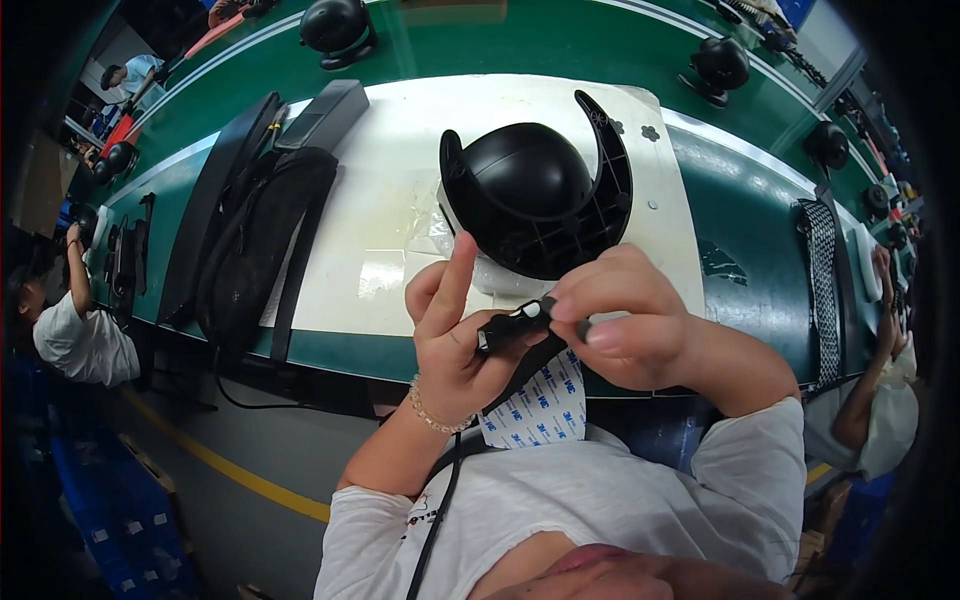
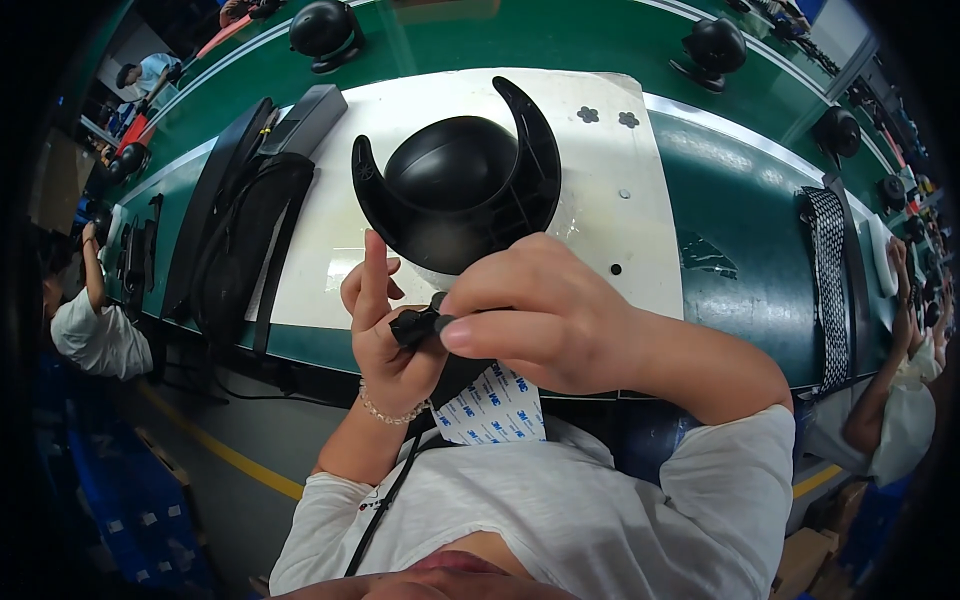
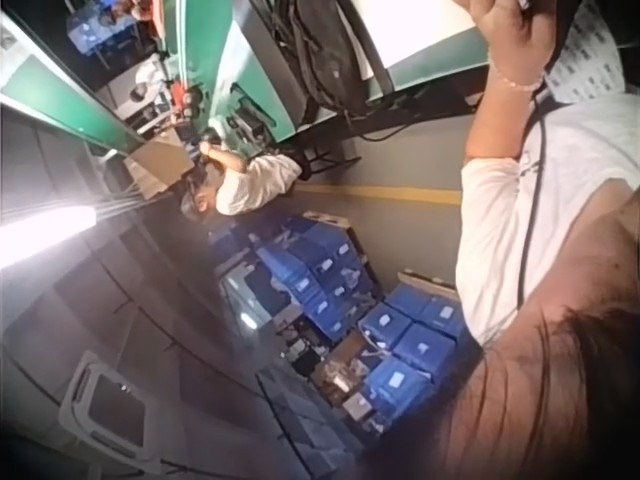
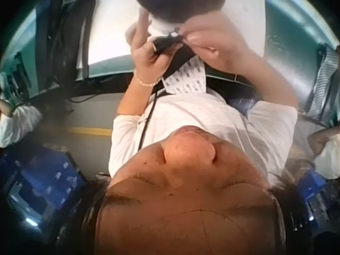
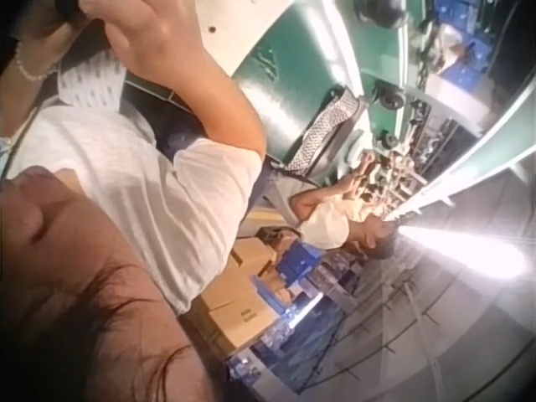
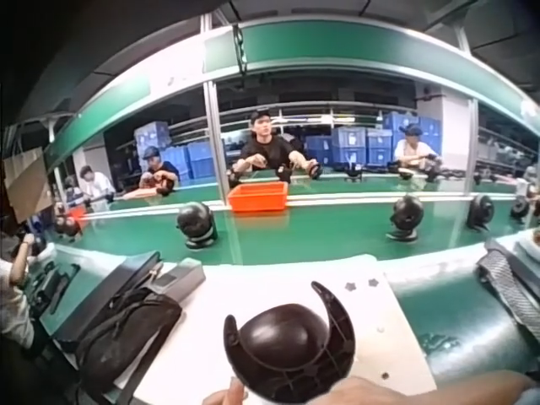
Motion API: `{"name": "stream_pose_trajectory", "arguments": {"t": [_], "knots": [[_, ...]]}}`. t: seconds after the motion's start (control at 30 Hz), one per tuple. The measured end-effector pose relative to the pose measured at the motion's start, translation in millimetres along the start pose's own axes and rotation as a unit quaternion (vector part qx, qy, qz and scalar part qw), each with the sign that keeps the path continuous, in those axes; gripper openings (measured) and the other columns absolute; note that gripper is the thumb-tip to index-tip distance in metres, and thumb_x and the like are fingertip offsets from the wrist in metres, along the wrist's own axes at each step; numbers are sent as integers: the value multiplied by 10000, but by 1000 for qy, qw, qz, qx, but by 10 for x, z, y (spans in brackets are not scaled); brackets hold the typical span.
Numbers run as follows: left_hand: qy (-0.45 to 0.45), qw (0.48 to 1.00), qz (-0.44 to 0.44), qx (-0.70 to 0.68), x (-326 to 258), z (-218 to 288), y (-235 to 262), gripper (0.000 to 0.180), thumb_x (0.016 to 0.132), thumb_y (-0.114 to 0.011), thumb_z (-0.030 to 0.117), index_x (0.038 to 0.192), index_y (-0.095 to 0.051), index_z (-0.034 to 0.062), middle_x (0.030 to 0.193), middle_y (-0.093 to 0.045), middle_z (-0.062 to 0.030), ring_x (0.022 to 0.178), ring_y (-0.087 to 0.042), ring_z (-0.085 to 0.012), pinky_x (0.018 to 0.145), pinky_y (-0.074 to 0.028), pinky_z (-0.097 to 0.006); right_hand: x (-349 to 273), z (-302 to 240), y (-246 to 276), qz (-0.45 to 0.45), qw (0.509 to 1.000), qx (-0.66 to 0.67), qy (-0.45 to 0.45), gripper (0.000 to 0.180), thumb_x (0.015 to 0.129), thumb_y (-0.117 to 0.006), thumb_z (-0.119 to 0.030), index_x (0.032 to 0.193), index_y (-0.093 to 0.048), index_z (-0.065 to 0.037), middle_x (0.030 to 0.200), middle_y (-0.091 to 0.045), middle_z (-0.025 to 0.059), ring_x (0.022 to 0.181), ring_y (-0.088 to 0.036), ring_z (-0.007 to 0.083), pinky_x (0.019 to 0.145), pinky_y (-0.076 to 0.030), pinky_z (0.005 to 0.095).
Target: The person is assembling black plastic components for lighting fixtures at a factory workstation.
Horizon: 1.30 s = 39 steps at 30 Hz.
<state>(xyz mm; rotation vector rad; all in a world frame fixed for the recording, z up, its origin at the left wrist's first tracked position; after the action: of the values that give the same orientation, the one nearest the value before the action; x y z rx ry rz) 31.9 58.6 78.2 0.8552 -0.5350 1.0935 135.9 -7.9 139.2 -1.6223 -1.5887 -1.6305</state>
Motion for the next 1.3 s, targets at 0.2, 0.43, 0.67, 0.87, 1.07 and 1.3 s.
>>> {"name": "stream_pose_trajectory", "arguments": {"t": [0.2, 0.43, 0.67, 0.87, 1.07, 1.3], "knots": [[10, 1000, 0, 21, 21, -6, 8, 235, 554, -776, 129, 736, -646, 56, 1341, -382, -189, 978, -452, -275, 853, -344, -314, -47, -185, -152, -70, 996, -10, 60, 377, 638, -665, -42, 992, -559, -120, 891, -505, 66, 714, -545, 209, 538, -417, 283], [-35, 999, 15, 29, -5, 76, 28, 272, 557, -774, 150, 764, -636, 38, 1314, -415, -193, 968, -453, -283, 840, -355, -311, 69, 154, 97, 56, 988, 75, -123, 435, 739, -530, 131, 1114, -430, -66, 984, -488, 127, 770, -543, 180, 606, -436, 251], [-25, 998, 0, 49, 28, 79, 0, 265, 563, -769, 141, 762, -633, 31, 1302, -436, -173, 976, -456, -278, 848, -364, -309, 249, 468, -216, -73, 966, 94, -231, 582, 749, -507, 171, 1204, -275, -109, 1064, -418, 114, 822, -511, 132, 693, -438, 234], [-16, 999, 2, 42, 19, 44, -6, 259, 577, -761, 141, 778, -634, 36, 1303, -447, -140, 996, -460, -267, 844, -362, -302, 242, 488, -254, -95, 959, 76, -255, 558, 753, -518, 165, 1185, -293, -106, 1039, -450, 106, 845, -524, 134, 708, -443, 238], [-16, 999, -2, 46, 24, 34, -28, 257, 573, -752, 138, 764, -621, 26, 1302, -450, -137, 991, -476, -262, 845, -342, -306, 402, 230, -271, -124, 985, -37, -116, 537, 733, -541, 176, 1152, -337, -91, 981, -514, 158, 802, -574, 188, 624, -496, 283], [-23, 998, -3, 60, 26, 51, -21, 250, 567, -740, 144, 748, -611, 30, 1303, -446, -145, 974, -488, -260, 843, -322, -316, 494, 16, -306, -152, 977, -142, -39, 486, 702, -603, 122, 1109, -400, -50, 993, -575, 215, 778, -617, 291, 596, -511, 313]]}}
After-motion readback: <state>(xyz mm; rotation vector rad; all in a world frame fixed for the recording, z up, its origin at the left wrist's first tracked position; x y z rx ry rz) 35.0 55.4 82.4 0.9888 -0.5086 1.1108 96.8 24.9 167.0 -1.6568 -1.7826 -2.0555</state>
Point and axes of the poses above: each hand's wrist, its own x-axis towards the middle knuckle, its own y-axis out of the back of the hand, z = x × y, the point moved 10 cm from there along x, towards the middle knuckle
